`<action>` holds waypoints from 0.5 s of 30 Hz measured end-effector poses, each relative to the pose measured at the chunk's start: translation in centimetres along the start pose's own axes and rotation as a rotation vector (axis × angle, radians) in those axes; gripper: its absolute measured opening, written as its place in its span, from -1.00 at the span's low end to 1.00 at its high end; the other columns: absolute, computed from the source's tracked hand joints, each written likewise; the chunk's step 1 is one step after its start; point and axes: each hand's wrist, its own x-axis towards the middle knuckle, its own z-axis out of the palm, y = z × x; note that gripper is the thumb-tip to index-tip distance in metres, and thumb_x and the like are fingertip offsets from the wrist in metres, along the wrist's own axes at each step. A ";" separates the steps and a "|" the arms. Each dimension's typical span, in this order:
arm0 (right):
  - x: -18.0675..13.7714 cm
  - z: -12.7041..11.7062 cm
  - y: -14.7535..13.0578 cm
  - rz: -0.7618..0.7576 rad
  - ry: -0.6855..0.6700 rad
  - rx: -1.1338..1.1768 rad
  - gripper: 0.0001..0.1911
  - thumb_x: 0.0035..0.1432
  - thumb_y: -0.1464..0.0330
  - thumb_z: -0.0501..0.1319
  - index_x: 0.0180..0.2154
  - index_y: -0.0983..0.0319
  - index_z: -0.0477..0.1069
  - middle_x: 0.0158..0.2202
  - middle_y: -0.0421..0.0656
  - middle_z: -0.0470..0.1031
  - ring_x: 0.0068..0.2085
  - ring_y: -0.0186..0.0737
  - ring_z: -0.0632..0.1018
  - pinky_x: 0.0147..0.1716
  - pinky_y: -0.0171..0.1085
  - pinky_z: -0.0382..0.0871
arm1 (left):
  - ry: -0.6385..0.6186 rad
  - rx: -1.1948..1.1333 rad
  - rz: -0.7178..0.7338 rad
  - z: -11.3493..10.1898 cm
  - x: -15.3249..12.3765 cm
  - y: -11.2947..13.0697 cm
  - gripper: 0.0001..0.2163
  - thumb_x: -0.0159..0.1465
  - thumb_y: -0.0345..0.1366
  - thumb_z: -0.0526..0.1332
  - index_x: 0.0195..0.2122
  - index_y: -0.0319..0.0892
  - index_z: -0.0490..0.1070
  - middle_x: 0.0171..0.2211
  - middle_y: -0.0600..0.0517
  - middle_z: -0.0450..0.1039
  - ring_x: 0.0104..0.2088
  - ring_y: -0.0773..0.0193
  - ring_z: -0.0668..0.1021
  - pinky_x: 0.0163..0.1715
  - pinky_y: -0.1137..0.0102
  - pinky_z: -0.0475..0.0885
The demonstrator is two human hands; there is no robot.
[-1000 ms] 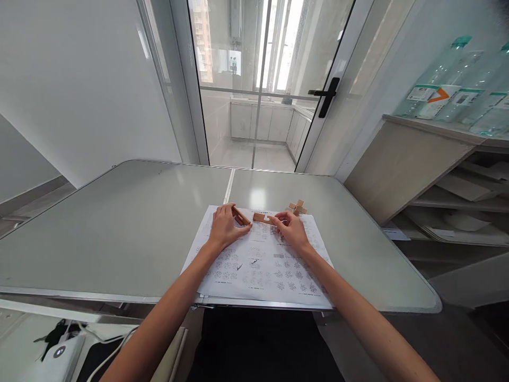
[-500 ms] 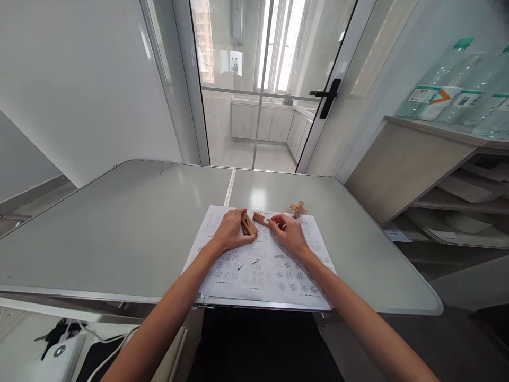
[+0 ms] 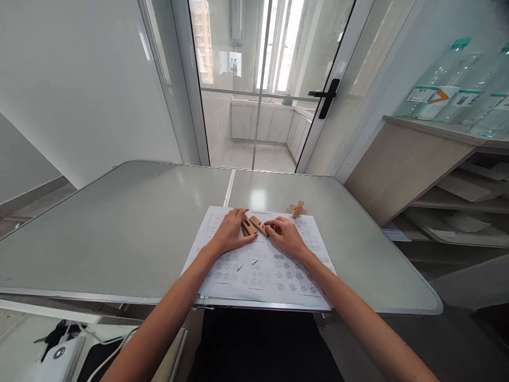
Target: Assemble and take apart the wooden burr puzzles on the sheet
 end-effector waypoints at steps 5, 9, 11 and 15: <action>-0.1 -0.1 -0.3 -0.051 -0.042 0.028 -0.73 0.36 0.29 0.23 -0.07 0.10 0.71 -0.20 -0.06 0.59 -0.14 -0.05 0.57 -0.14 -0.11 0.43 | -0.017 -0.004 0.029 0.0 0.0 -0.1 -0.32 0.22 -0.04 0.38 0.31 -0.11 0.22 0.25 -0.23 0.31 0.24 -0.16 0.43 0.23 -0.04 0.39; -0.2 -0.2 -0.6 -0.063 -0.069 0.060 -0.73 0.37 0.28 0.24 -0.05 0.06 0.71 -0.19 -0.06 0.57 -0.15 -0.06 0.57 -0.16 -0.12 0.45 | -0.050 -0.016 0.041 -0.1 -0.1 0.0 -0.28 0.21 0.00 0.39 0.33 -0.09 0.22 0.27 -0.23 0.31 0.26 -0.18 0.42 0.25 -0.06 0.35; -0.3 -0.2 -0.8 -0.078 -0.086 0.070 -0.73 0.36 0.28 0.24 -0.05 0.06 0.71 -0.18 -0.06 0.56 -0.16 -0.07 0.56 -0.17 -0.13 0.45 | -0.059 -0.020 0.029 -0.2 -0.1 0.2 -0.24 0.18 0.09 0.41 0.33 -0.08 0.24 0.27 -0.23 0.32 0.26 -0.20 0.42 0.26 -0.08 0.33; -0.3 0.0 -1.0 -0.142 -0.132 0.086 -0.72 0.34 0.32 0.24 -0.05 0.04 0.71 -0.18 -0.06 0.55 -0.14 -0.08 0.54 -0.19 -0.15 0.45 | -0.076 -0.025 0.049 -0.3 -0.3 0.4 -0.17 0.10 0.20 0.43 0.32 -0.02 0.27 0.26 -0.20 0.33 0.24 -0.20 0.42 0.26 -0.09 0.30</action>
